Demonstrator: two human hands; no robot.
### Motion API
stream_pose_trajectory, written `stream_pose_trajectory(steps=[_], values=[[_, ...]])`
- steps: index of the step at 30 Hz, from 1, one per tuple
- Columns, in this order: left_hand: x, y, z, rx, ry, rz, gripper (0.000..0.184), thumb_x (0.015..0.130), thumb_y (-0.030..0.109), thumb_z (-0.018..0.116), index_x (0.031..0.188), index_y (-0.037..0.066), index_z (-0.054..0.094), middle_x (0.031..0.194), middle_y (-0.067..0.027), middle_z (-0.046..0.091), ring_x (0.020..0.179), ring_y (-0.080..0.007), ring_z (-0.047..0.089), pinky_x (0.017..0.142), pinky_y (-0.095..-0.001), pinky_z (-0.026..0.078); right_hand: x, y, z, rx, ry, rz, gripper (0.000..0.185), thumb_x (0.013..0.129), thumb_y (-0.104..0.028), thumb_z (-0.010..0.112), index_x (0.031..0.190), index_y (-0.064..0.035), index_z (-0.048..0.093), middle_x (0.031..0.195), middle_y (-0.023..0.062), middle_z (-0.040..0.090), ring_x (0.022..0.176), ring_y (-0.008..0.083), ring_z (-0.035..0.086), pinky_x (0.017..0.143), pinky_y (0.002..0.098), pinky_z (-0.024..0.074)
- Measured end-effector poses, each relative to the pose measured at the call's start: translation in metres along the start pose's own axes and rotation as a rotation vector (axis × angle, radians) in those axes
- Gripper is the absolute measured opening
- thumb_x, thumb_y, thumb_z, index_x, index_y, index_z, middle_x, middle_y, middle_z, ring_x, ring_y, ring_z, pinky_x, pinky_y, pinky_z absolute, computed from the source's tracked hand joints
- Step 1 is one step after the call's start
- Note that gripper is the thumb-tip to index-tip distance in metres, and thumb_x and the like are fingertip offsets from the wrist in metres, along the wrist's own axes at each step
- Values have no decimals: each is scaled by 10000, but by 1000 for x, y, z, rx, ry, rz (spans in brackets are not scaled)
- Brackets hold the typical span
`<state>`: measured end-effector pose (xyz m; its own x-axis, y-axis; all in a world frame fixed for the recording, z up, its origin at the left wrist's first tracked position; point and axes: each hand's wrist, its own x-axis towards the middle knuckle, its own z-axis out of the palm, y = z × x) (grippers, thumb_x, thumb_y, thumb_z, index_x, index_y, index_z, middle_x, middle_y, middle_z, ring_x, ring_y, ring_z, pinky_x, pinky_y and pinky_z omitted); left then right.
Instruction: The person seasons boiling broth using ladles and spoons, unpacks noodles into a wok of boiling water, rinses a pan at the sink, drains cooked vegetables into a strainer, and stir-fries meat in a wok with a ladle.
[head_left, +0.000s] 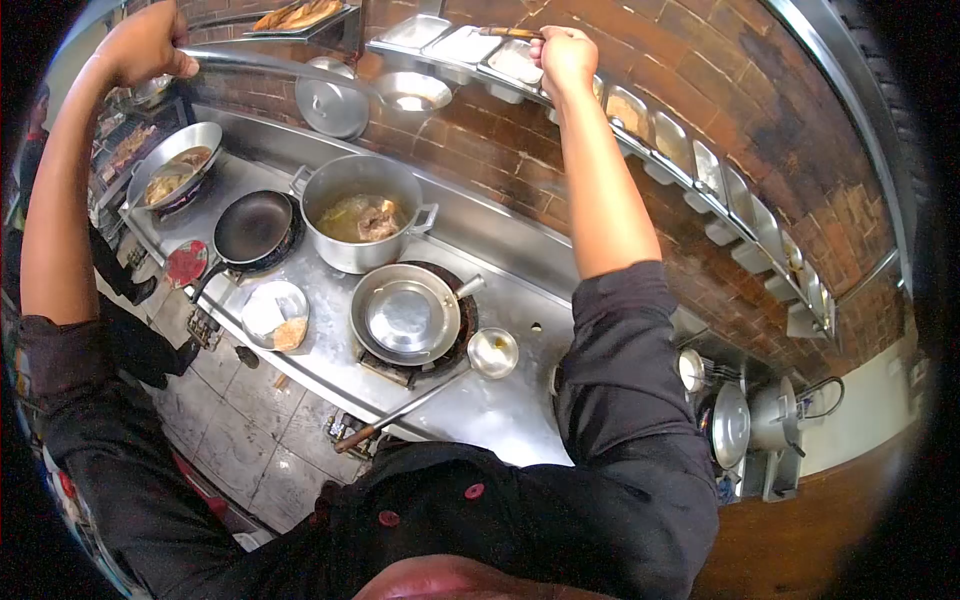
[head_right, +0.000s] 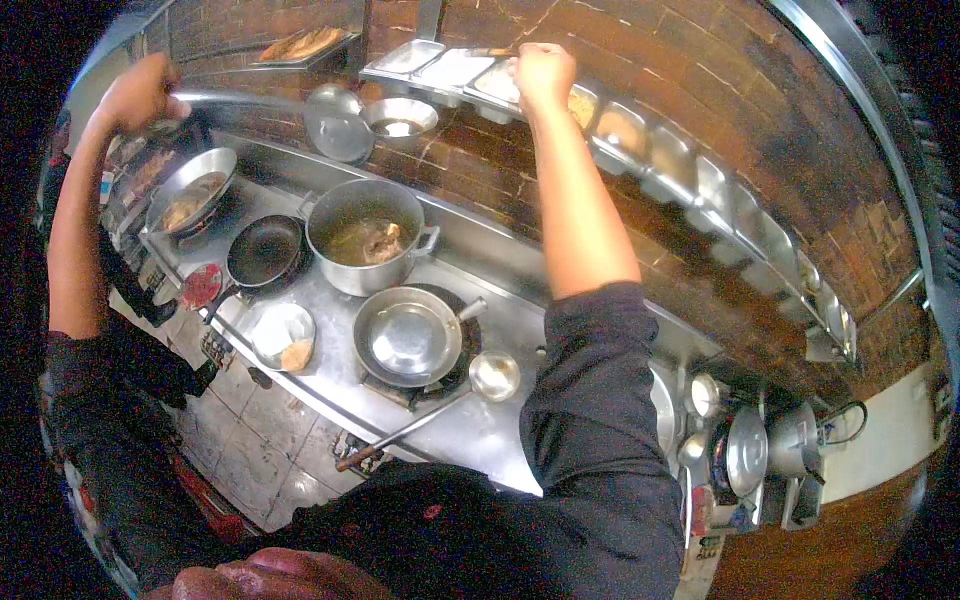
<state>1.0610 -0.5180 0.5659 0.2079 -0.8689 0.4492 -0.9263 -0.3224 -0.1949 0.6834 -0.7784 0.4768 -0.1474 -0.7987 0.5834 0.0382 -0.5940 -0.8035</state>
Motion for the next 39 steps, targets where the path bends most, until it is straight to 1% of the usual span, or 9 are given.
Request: stream_pose_trajectory(steps=[7,9,12,14,15,17,21,32,39], values=[[4,5,-15,84,97,1,506,584,223,776,976,20,531,972,-163,570,952,-343,543,812,-397,423,-3,1,6,-715,-223,-911,256,734,-228,573,882,-39,660,840,170,641,782,332,617,718,383,493],[40,-61,26,-41,119,279,336,675,141,712,929,16,531,925,-111,547,799,-222,531,705,-319,424,-36,-21,-1,-980,-389,-723,337,752,-335,583,985,-100,646,906,174,638,856,332,610,756,408,476],[23,19,-40,171,-284,120,415,701,397,651,779,-11,658,738,-232,623,707,-359,628,624,-427,471,-120,-68,4,-491,-481,-879,282,677,-289,592,858,-75,619,755,184,607,689,329,603,598,432,479],[-55,96,-52,488,28,503,386,710,368,659,818,-3,661,702,-231,619,599,-348,607,559,-440,463,-220,-61,-22,-158,-579,-628,162,646,-228,595,632,-67,582,614,130,578,575,261,569,531,368,459],[-72,120,-49,19,-64,402,405,697,381,690,829,-1,664,712,-210,635,567,-319,598,542,-442,460,-276,-50,-29,19,-398,-779,171,633,-211,597,547,-91,509,494,70,484,491,231,507,467,357,406],[-74,154,-20,79,-75,482,377,688,368,718,819,17,673,723,-193,647,571,-309,606,539,-444,459,-370,-46,-68,6,-448,-828,129,686,-188,610,737,-73,582,626,56,522,579,242,518,495,368,405],[-124,210,76,-219,-108,494,399,779,272,652,1041,-22,590,898,-169,623,804,-197,592,726,-333,451,-488,7,-163,-37,-729,188,265,737,-138,589,977,-26,611,751,146,594,690,305,591,630,385,478],[-342,448,219,-906,-905,979,117,723,49,498,753,-5,597,590,-57,564,514,-137,519,469,-282,411,-554,-25,-404,-283,-183,780,199,789,-137,551,913,3,619,731,89,625,620,137,592,595,290,478],[-442,515,133,-1151,-1520,206,231,858,87,487,1042,-52,502,785,-81,588,599,-131,545,527,-233,463,-558,2,-450,10,-100,1143,340,806,-299,608,838,37,582,662,84,591,464,142,533,414,284,432]])
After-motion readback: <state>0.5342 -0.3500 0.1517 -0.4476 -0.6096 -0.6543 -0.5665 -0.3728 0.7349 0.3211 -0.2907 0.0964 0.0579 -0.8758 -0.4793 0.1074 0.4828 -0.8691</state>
